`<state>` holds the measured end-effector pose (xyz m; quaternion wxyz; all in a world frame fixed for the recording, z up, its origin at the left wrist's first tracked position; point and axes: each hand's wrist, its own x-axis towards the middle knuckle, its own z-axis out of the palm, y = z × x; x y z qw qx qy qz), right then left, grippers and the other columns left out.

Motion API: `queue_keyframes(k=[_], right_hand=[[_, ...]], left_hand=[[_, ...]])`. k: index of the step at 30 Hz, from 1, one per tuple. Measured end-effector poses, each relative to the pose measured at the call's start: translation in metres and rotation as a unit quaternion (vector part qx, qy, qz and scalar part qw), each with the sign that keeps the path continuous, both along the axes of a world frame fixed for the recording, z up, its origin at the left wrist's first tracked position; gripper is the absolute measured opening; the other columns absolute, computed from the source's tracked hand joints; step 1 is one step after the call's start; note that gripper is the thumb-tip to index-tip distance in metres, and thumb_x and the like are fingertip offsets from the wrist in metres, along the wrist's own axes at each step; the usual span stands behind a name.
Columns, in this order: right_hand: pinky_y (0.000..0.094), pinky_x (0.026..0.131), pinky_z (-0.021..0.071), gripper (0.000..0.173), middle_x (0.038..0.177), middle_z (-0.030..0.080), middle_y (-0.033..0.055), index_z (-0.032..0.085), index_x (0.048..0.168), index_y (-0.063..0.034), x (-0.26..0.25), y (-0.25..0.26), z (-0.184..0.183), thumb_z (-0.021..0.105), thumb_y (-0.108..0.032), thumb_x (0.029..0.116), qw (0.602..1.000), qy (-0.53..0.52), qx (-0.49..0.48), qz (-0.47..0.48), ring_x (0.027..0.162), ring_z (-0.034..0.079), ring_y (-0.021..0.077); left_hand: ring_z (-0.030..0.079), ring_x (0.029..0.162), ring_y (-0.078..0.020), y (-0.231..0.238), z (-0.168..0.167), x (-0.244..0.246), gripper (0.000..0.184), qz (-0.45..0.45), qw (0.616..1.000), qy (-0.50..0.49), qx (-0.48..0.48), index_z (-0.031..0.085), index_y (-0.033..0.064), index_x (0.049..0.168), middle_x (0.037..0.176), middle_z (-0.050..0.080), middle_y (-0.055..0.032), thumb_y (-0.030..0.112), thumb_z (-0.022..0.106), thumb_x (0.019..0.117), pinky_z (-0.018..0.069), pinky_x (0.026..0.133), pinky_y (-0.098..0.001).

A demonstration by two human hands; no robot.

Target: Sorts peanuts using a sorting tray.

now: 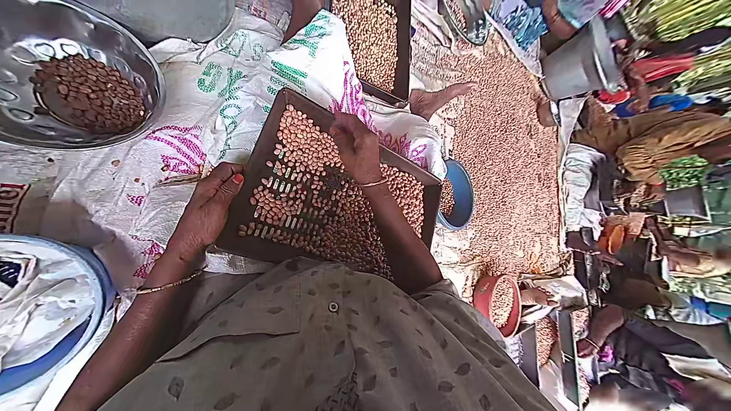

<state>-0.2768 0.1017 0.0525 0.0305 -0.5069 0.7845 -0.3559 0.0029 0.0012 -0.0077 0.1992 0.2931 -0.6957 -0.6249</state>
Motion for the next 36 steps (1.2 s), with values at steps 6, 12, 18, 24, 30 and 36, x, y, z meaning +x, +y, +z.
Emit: queue_keyframes(k=[6,12,18,24,30,36], right_hand=[[0.0559,0.091,0.0525,0.019,0.121,0.070,0.0190,0.075,0.107,-0.0035,0.033,0.042,-0.044,0.066,-0.013,0.0941,0.969,0.186,0.161,-0.028,0.116,0.063,0.0422],[0.0466,0.087,0.0587,0.018,0.106,0.073,0.0161,0.074,0.110,-0.0004,0.054,0.060,-0.011,0.069,-0.007,0.0940,0.964,-0.076,0.206,0.152,0.095,0.071,0.0278],[0.0455,0.091,0.0576,0.022,0.113,0.073,0.0192,0.073,0.114,0.0019,0.024,-0.006,-0.006,0.059,-0.001,0.0972,0.995,0.009,0.061,0.075,0.103,0.071,0.0304],[0.0491,0.070,0.0606,0.024,0.132,0.064,0.0229,0.073,0.119,-0.0046,0.044,-0.038,-0.035,0.061,-0.011,0.0991,0.979,0.147,0.140,0.007,0.092,0.073,0.0377],[0.0442,0.086,0.0607,0.016,0.115,0.071,0.0221,0.075,0.106,0.0018,0.037,-0.024,-0.049,0.063,-0.004,0.0976,0.985,0.156,0.049,0.054,0.103,0.072,0.0348],[0.0467,0.086,0.0592,0.021,0.102,0.076,0.0203,0.075,0.111,0.0037,0.045,-0.001,-0.008,0.062,0.002,0.0956,0.970,-0.021,0.163,0.177,0.091,0.075,0.0313]], left_hand=[[0.063,0.088,-0.0034,-0.006,-0.005,-0.003,0.037,-0.001,1.000,0.012,-0.015,0.062,0.0089,0.122,0.105,0.064,-0.0013,0.030,0.032,0.1116,0.0533,0.080,-0.0280],[0.062,0.085,-0.0008,-0.004,-0.007,-0.004,0.035,0.007,1.000,0.013,0.000,0.062,0.0102,0.121,0.102,0.064,0.0010,0.028,0.033,0.1113,0.0525,0.078,-0.0231],[0.062,0.087,-0.0007,-0.007,-0.004,-0.006,0.036,0.005,1.000,0.017,0.010,0.062,0.0093,0.122,0.103,0.064,0.0011,0.029,0.034,0.1109,0.0528,0.080,-0.0233],[0.061,0.091,-0.0011,-0.008,0.001,-0.008,0.037,0.010,1.000,0.013,0.009,0.061,0.0064,0.124,0.107,0.063,-0.0005,0.026,0.032,0.1104,0.0512,0.084,-0.0242],[0.061,0.088,0.0000,-0.008,-0.004,-0.008,0.037,0.001,0.999,0.032,0.001,0.061,0.0062,0.121,0.103,0.063,0.0001,0.026,0.033,0.1101,0.0522,0.081,-0.0222],[0.061,0.090,-0.0006,-0.007,-0.004,-0.007,0.037,0.001,1.000,0.031,-0.001,0.062,0.0062,0.120,0.104,0.062,0.0000,0.027,0.033,0.1107,0.0516,0.083,-0.0229]])
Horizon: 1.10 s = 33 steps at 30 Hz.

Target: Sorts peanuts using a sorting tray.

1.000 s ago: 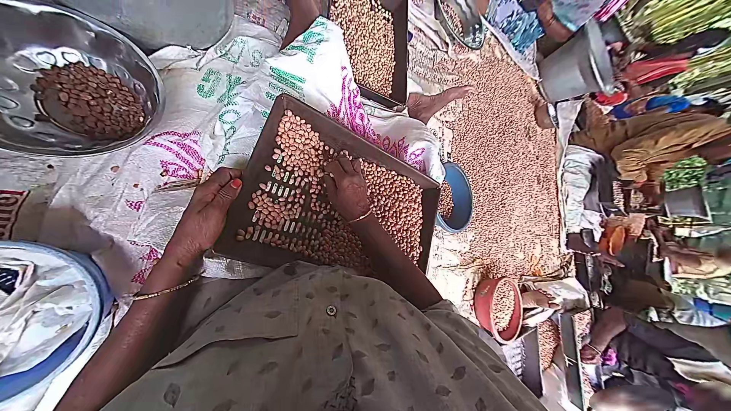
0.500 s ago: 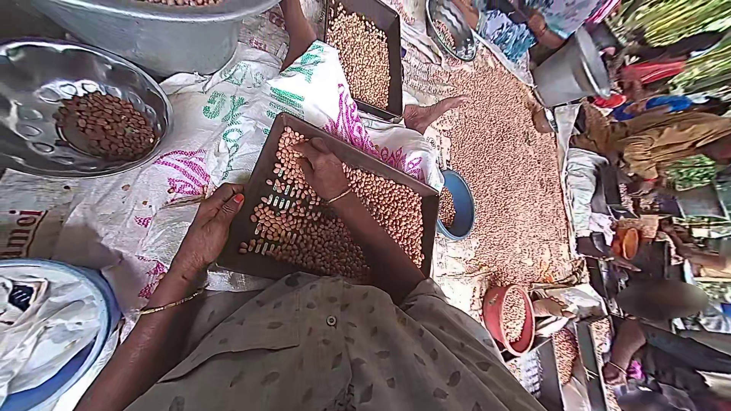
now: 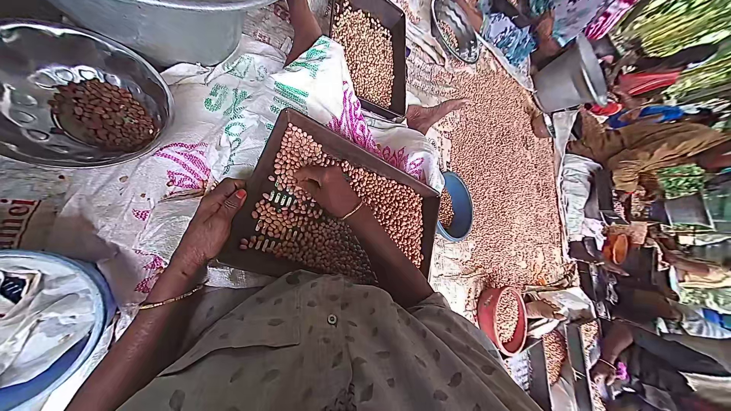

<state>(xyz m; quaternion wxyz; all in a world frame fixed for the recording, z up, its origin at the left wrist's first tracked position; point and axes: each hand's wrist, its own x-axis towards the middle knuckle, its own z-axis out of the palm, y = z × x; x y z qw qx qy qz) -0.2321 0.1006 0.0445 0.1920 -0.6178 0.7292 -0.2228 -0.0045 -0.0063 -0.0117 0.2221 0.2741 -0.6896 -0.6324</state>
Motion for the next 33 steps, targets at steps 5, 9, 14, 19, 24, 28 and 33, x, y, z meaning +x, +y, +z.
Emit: queue_keyframes(k=[5,9,14,19,24,28,33], right_hand=[[0.0361,0.076,0.0630,0.025,0.098,0.075,0.0188,0.068,0.121,0.0091,-0.014,0.012,0.027,0.060,-0.002,0.1007,0.985,-0.164,0.035,-0.031,0.078,0.074,0.0214],[0.0394,0.083,0.0644,0.043,0.115,0.069,0.0193,0.035,0.150,0.0043,-0.064,-0.001,0.049,0.039,-0.014,0.1116,0.814,-0.381,-0.330,-0.289,0.089,0.076,0.0261],[0.0355,0.091,0.0605,0.031,0.118,0.069,0.0217,0.058,0.130,0.0124,-0.043,0.007,0.018,0.048,-0.004,0.1051,0.917,-0.263,-0.207,-0.216,0.103,0.072,0.0225],[0.0564,0.115,0.0381,0.039,0.144,0.061,0.0146,0.068,0.134,-0.0084,-0.009,0.003,-0.045,0.066,-0.019,0.0965,0.989,0.082,-0.118,-0.032,0.140,0.050,0.0350],[0.0589,0.126,0.0168,0.057,0.163,0.038,0.0173,0.053,0.150,-0.0093,0.035,0.019,-0.063,0.064,-0.031,0.0984,0.984,0.159,-0.062,0.049,0.155,0.028,0.0361],[0.0564,0.124,0.0260,0.034,0.151,0.055,0.0155,0.070,0.131,-0.0083,0.051,0.051,-0.059,0.060,-0.016,0.0988,0.985,0.068,-0.109,0.115,0.147,0.044,0.0332],[0.0375,0.093,0.0601,0.023,0.129,0.065,0.0241,0.072,0.111,0.0088,0.024,0.037,-0.034,0.057,-0.002,0.0978,0.973,-0.084,-0.217,-0.009,0.112,0.069,0.0269]], left_hand=[[0.062,0.087,0.0002,0.002,-0.001,0.001,0.034,0.004,1.000,0.007,0.006,0.062,0.0093,0.119,0.101,0.063,0.0021,0.026,0.034,0.1111,0.0521,0.080,-0.0213],[0.062,0.084,0.0003,0.002,-0.005,0.002,0.033,0.003,1.000,0.010,0.013,0.062,0.0110,0.119,0.099,0.064,0.0027,0.026,0.034,0.1115,0.0536,0.076,-0.0215],[0.063,0.086,-0.0004,0.000,-0.004,0.002,0.034,0.000,1.000,0.005,0.010,0.062,0.0102,0.121,0.101,0.064,0.0018,0.027,0.034,0.1115,0.0538,0.078,-0.0224],[0.062,0.084,-0.0001,0.002,-0.001,0.002,0.035,0.000,1.000,-0.013,0.005,0.061,0.0104,0.121,0.100,0.064,0.0017,0.027,0.032,0.1119,0.0532,0.077,-0.0225],[0.062,0.086,0.0007,0.000,0.001,0.002,0.035,0.003,1.000,-0.004,0.007,0.062,0.0078,0.120,0.101,0.064,0.0011,0.025,0.032,0.1115,0.0528,0.079,-0.0214],[0.061,0.088,-0.0009,0.000,-0.002,0.001,0.036,-0.002,1.000,0.002,0.005,0.062,0.0074,0.120,0.104,0.063,0.0001,0.025,0.032,0.1110,0.0517,0.081,-0.0228],[0.061,0.091,-0.0020,0.001,0.001,0.001,0.038,0.000,1.000,-0.004,-0.001,0.062,0.0076,0.121,0.107,0.063,-0.0004,0.027,0.032,0.1109,0.0513,0.084,-0.0248]])
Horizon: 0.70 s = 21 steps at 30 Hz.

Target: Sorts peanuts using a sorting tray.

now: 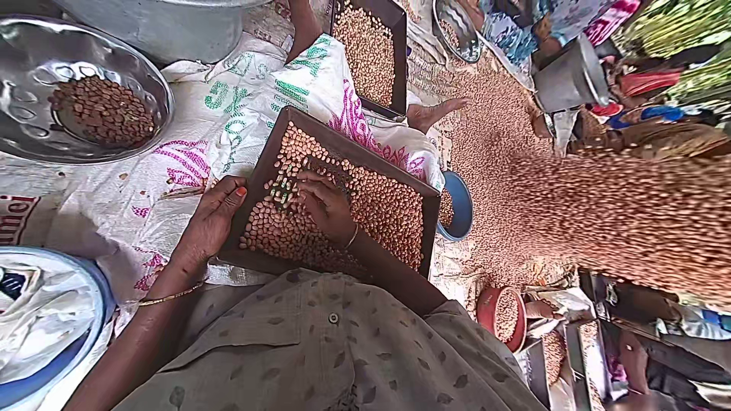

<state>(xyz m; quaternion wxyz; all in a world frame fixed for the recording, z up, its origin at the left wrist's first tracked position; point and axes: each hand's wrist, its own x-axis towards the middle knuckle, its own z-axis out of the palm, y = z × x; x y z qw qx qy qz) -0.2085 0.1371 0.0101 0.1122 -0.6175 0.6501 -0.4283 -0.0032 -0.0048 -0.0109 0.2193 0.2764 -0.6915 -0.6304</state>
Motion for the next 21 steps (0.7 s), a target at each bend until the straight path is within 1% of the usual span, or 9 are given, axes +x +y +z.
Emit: queue_keyframes(k=[3,5,7,9,12,17,19,20,21], right_hand=[[0.0376,0.095,0.0585,0.024,0.125,0.067,0.0235,0.070,0.116,0.0084,-0.027,-0.039,0.013,0.055,0.001,0.0983,0.997,0.033,0.013,-0.061,0.112,0.069,0.0278],[0.0432,0.089,0.0597,0.026,0.122,0.069,0.0224,0.071,0.118,0.0046,-0.036,-0.064,0.011,0.059,-0.001,0.0965,0.989,0.104,0.056,-0.090,0.107,0.071,0.0314],[0.0468,0.085,0.0599,0.026,0.124,0.066,0.0225,0.071,0.121,0.0009,-0.035,-0.081,0.005,0.063,-0.006,0.0975,0.974,0.158,0.119,-0.110,0.105,0.069,0.0345],[0.0466,0.077,0.0615,0.021,0.118,0.065,0.0239,0.073,0.114,0.0007,-0.031,-0.089,-0.004,0.065,-0.008,0.0964,0.964,0.197,0.115,-0.136,0.096,0.071,0.0360],[0.0477,0.080,0.0609,0.021,0.120,0.064,0.0256,0.072,0.113,0.0020,-0.028,-0.090,-0.001,0.066,-0.008,0.0961,0.959,0.196,0.137,-0.150,0.100,0.070,0.0383],[0.0501,0.087,0.0584,0.022,0.124,0.065,0.0250,0.072,0.113,0.0022,-0.023,-0.079,0.008,0.062,-0.011,0.0990,0.947,0.239,0.181,-0.112,0.113,0.066,0.0413],[0.0501,0.087,0.0587,0.021,0.126,0.066,0.0224,0.072,0.112,0.0004,-0.018,-0.063,0.012,0.060,-0.012,0.1000,0.954,0.215,0.203,-0.046,0.111,0.068,0.0386],[0.0504,0.090,0.0581,0.021,0.125,0.067,0.0216,0.072,0.112,0.0007,-0.015,-0.054,0.015,0.060,-0.011,0.1000,0.958,0.186,0.217,-0.001,0.111,0.068,0.0366],[0.0508,0.088,0.0585,0.019,0.121,0.069,0.0210,0.072,0.110,0.0014,-0.015,-0.045,0.018,0.061,-0.010,0.0995,0.960,0.159,0.227,0.044,0.107,0.070,0.0350]], left_hand=[[0.061,0.096,-0.0027,-0.001,0.000,-0.002,0.039,0.002,1.000,0.001,-0.002,0.062,0.0066,0.122,0.110,0.063,-0.0015,0.028,0.032,0.1102,0.0511,0.087,-0.0266],[0.061,0.096,-0.0025,-0.002,0.002,-0.002,0.039,0.001,1.000,-0.002,-0.001,0.062,0.0060,0.122,0.111,0.063,-0.0019,0.026,0.032,0.1098,0.0509,0.088,-0.0266],[0.061,0.096,-0.0030,-0.002,0.003,-0.002,0.039,0.004,1.000,-0.005,0.000,0.062,0.0056,0.123,0.110,0.063,-0.0022,0.026,0.032,0.1099,0.0507,0.088,-0.0269],[0.060,0.097,-0.0029,-0.002,0.002,-0.002,0.039,0.003,1.000,-0.002,0.000,0.062,0.0053,0.122,0.110,0.062,-0.0021,0.026,0.032,0.1095,0.0504,0.088,-0.0267],[0.061,0.097,-0.0038,-0.003,0.002,-0.003,0.039,0.000,1.000,-0.002,0.004,0.062,0.0048,0.123,0.112,0.062,-0.0028,0.026,0.032,0.1101,0.0510,0.088,-0.0280],[0.060,0.097,-0.0043,-0.002,0.002,-0.003,0.039,-0.003,1.000,0.005,-0.004,0.061,0.0028,0.123,0.111,0.062,-0.0042,0.024,0.032,0.1100,0.0506,0.089,-0.0279],[0.061,0.097,-0.0048,-0.002,0.001,-0.002,0.039,0.000,1.000,0.005,0.000,0.061,0.0029,0.124,0.112,0.062,-0.0045,0.024,0.032,0.1097,0.0510,0.089,-0.0288],[0.061,0.097,-0.0047,-0.002,0.001,-0.002,0.038,0.001,1.000,0.003,0.002,0.061,0.0032,0.124,0.112,0.062,-0.0042,0.024,0.032,0.1099,0.0511,0.088,-0.0286],[0.061,0.095,-0.0043,-0.002,0.002,-0.002,0.038,0.001,1.000,0.003,0.003,0.061,0.0038,0.123,0.111,0.062,-0.0036,0.025,0.033,0.1101,0.0512,0.087,-0.0280]])
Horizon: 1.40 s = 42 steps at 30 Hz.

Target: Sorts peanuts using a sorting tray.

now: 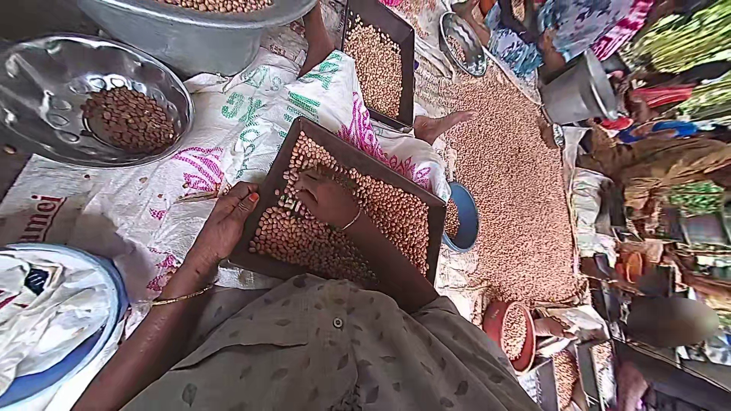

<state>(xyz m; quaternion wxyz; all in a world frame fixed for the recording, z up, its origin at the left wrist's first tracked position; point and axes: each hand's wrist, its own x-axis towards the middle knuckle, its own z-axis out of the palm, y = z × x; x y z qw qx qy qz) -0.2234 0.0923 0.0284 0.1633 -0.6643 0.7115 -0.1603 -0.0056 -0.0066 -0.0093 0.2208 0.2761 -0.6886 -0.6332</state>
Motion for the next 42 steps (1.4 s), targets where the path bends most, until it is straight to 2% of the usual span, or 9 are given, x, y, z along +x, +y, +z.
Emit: queue_keyframes(k=[4,6,9,14,22,30,33,36,42], right_hand=[[0.0413,0.078,0.0604,0.016,0.098,0.073,0.0184,0.072,0.105,0.0073,-0.018,0.015,0.018,0.064,-0.001,0.0946,0.986,-0.142,-0.084,-0.031,0.083,0.072,0.0245],[0.0316,0.066,0.0623,0.023,0.097,0.070,0.0172,0.060,0.118,0.0147,-0.036,0.005,0.030,0.056,0.000,0.1007,0.918,-0.278,-0.236,-0.158,0.071,0.070,0.0168],[0.0350,0.067,0.0653,0.030,0.099,0.069,0.0134,0.046,0.134,0.0053,-0.057,-0.022,0.048,0.045,-0.011,0.1089,0.828,-0.382,-0.312,-0.267,0.072,0.073,0.0198],[0.0445,0.081,0.0610,0.023,0.106,0.074,0.0203,0.072,0.115,0.0034,-0.031,-0.050,0.006,0.059,-0.004,0.0984,0.976,-0.018,-0.157,-0.152,0.091,0.075,0.0300],[0.0491,0.076,0.0600,0.024,0.111,0.070,0.0224,0.072,0.118,0.0000,-0.017,-0.054,-0.012,0.060,-0.008,0.0996,0.978,0.118,-0.108,-0.134,0.096,0.072,0.0381],[0.0422,0.079,0.0585,0.014,0.094,0.073,0.0150,0.071,0.106,0.0023,-0.034,-0.007,0.021,0.063,-0.005,0.0969,0.989,-0.135,0.012,-0.062,0.083,0.071,0.0232],[0.0350,0.069,0.0646,0.024,0.103,0.070,0.0171,0.058,0.119,0.0100,-0.057,-0.007,0.041,0.046,-0.006,0.1069,0.898,-0.338,-0.186,-0.212,0.076,0.073,0.0207],[0.0365,0.070,0.0645,0.029,0.106,0.069,0.0146,0.050,0.126,0.0016,-0.063,-0.013,0.057,0.037,-0.021,0.1125,0.807,-0.433,-0.254,-0.312,0.079,0.074,0.0230],[0.0350,0.081,0.0619,0.034,0.111,0.071,0.0213,0.056,0.136,0.0107,0.029,0.044,0.016,0.053,-0.003,0.1044,0.889,-0.441,0.118,-0.041,0.091,0.073,0.0208]], left_hand=[[0.060,0.094,-0.0025,0.000,-0.002,0.000,0.038,-0.008,1.000,0.004,0.000,0.061,0.0045,0.123,0.110,0.062,-0.0024,0.026,0.032,0.1106,0.0506,0.087,-0.0260],[0.060,0.092,-0.0014,0.001,-0.002,0.000,0.037,-0.007,1.000,0.005,0.003,0.061,0.0055,0.122,0.108,0.062,-0.0016,0.026,0.032,0.1107,0.0513,0.085,-0.0245],[0.060,0.092,-0.0013,0.000,-0.001,0.000,0.036,0.002,1.000,-0.001,0.001,0.062,0.0069,0.121,0.107,0.063,-0.0004,0.025,0.033,0.1107,0.0511,0.084,-0.0245],[0.060,0.092,-0.0010,-0.001,-0.002,0.000,0.036,0.001,1.000,-0.004,-0.001,0.063,0.0070,0.120,0.107,0.062,0.0003,0.026,0.033,0.1097,0.0512,0.083,-0.0236],[0.061,0.095,-0.0020,0.000,-0.001,0.000,0.037,-0.004,1.000,0.006,-0.001,0.062,0.0059,0.120,0.109,0.062,-0.0012,0.025,0.032,0.1104,0.0510,0.086,-0.0245],[0.061,0.088,-0.0009,0.004,-0.003,0.005,0.035,-0.005,1.000,-0.007,-0.001,0.061,0.0098,0.121,0.105,0.063,0.0000,0.027,0.032,0.1121,0.0525,0.081,-0.0241],[0.061,0.088,0.0003,0.007,0.000,0.007,0.035,-0.004,1.000,-0.015,-0.001,0.061,0.0100,0.123,0.106,0.064,-0.0003,0.026,0.031,0.1128,0.0522,0.082,-0.0228],[0.061,0.086,0.0008,0.008,0.003,0.009,0.035,-0.002,1.000,-0.018,0.008,0.061,0.0093,0.124,0.104,0.065,-0.0004,0.024,0.032,0.1130,0.0519,0.081,-0.0213],[0.060,0.086,0.0039,0.003,-0.004,0.008,0.034,-0.012,1.000,-0.006,-0.003,0.060,0.0093,0.124,0.100,0.063,0.0025,0.023,0.031,0.1120,0.0511,0.079,-0.0176]])
